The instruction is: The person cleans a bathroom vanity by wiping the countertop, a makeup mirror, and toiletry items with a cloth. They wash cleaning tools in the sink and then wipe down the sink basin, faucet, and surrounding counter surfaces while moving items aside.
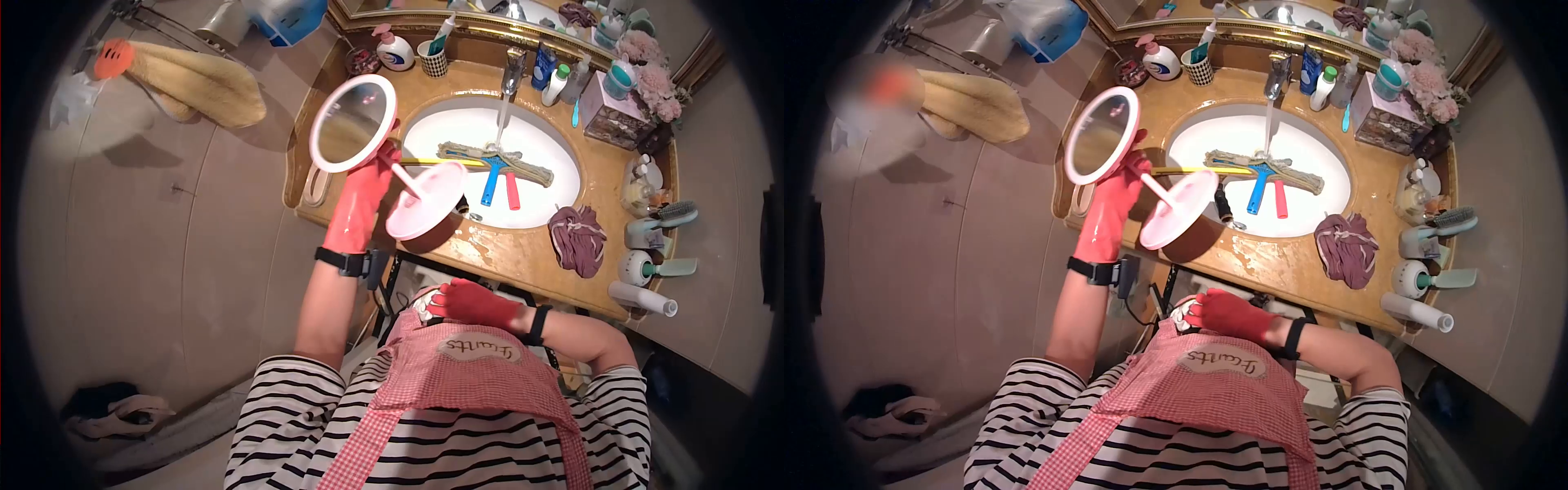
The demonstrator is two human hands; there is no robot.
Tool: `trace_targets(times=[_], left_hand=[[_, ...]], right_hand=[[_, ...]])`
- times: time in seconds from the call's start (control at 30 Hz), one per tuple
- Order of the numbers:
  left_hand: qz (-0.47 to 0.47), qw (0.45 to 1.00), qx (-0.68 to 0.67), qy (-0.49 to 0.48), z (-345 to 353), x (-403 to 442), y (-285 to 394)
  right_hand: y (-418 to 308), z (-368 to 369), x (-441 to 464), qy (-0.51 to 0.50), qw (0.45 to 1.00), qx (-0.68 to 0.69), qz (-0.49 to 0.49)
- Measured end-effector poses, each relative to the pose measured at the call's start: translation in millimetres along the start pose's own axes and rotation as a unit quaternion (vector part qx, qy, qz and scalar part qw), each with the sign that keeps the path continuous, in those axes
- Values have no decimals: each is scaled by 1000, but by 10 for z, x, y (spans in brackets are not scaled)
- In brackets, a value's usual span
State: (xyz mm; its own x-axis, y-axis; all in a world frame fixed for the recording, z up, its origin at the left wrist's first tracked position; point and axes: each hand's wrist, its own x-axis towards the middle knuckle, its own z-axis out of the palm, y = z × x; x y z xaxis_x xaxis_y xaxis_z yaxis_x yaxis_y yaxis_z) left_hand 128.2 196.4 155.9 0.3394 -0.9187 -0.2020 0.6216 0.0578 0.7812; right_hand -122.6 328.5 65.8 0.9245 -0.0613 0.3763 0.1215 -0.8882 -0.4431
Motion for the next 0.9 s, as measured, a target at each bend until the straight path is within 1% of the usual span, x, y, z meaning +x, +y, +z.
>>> trace_targets(times=[0.03, 0.07, 0.1, 0.13, 0.17, 0.2, 0.23, 0.27, 0.33, 0.37, 0.4, 0.43, 0.47, 0.5, 0.53, 0.57, 0.6, 0.63, 0.67, 0.7, 0.73, 0.77, 0.8, 0.87, 0.9], left_hand=[[-38, 996, -80, -29, 2, 101, -40], [-138, 971, -192, -43, -109, 256, -108], [-155, 961, -227, -20, -173, 358, -194], [-172, 949, -262, 4, -192, 410, -263], [-172, 962, -208, 34, -89, 296, -193], [-122, 987, -96, 29, -111, 296, -214], [-98, 994, -1, 41, -267, 287, -294], [-69, 992, 96, 54, -417, 275, -328], [-168, 970, 172, 29, -296, -262, 86], [-167, 968, 184, -12, -338, -338, 146], [-145, 971, 182, -53, -374, -360, 177], [-125, 971, 177, -97, -378, -343, 184], [-106, 970, 172, -136, -361, -293, 167], [-89, 967, 173, -166, -344, -253, 137], [-68, 961, 177, -200, -305, -240, 119], [-59, 956, 180, -225, -279, -232, 104], [-54, 953, 178, -239, -273, -255, 73], [-48, 951, 173, -251, -282, -294, 43], [-40, 950, 168, -260, -312, -365, 24], [-29, 950, 164, -264, -347, -446, 11], [-14, 948, 167, -269, -372, -520, 20], [8, 946, 180, -270, -392, -596, 48], [39, 940, 202, -271, -358, -612, 79], [116, 907, 307, -263, -301, -639, 141], [129, 885, 362, -261, -262, -609, 149]], right_hand=[[25, 253, 16, -5, 1000, -7, 2], [98, 693, -10, -84, 938, -329, -68], [154, 925, -23, -157, 764, -611, -132], [142, 916, 11, -146, 799, -568, -130], [-1, 446, 219, -217, 911, -351, -15], [-133, -55, 441, -268, 952, -104, 105], [-52, 22, 344, -123, 983, -6, 135], [-28, -116, 251, 30, 990, 117, 77], [-222, -626, 233, 96, 955, 201, 196], [-309, -738, 176, 152, 884, 329, 295], [-388, -827, 145, 203, 782, 445, 387], [-405, -936, 185, 296, 709, 519, 376], [-426, -1082, 247, 384, 622, 582, 357], [-554, -1368, 572, 449, 628, 526, 358], [-469, -1374, 600, 498, 643, 470, 343], [-404, -1502, 783, 507, 686, 394, 342], [-384, -1456, 961, 526, 689, 352, 353], [-338, -1492, 1304, 496, 760, 298, 295], [-250, -1323, 1521, 444, 799, 274, 299], [182, -958, 1567, 343, 913, 10, 219], [52, -1049, 1871, 314, 904, -135, 259], [132, -1084, 1892, 316, 915, -106, 228], [331, -1068, 1984, 330, 905, -114, 243], [588, -1123, 1931, 400, 862, -118, 288], [637, -1045, 1954, 534, 795, 140, 253]])
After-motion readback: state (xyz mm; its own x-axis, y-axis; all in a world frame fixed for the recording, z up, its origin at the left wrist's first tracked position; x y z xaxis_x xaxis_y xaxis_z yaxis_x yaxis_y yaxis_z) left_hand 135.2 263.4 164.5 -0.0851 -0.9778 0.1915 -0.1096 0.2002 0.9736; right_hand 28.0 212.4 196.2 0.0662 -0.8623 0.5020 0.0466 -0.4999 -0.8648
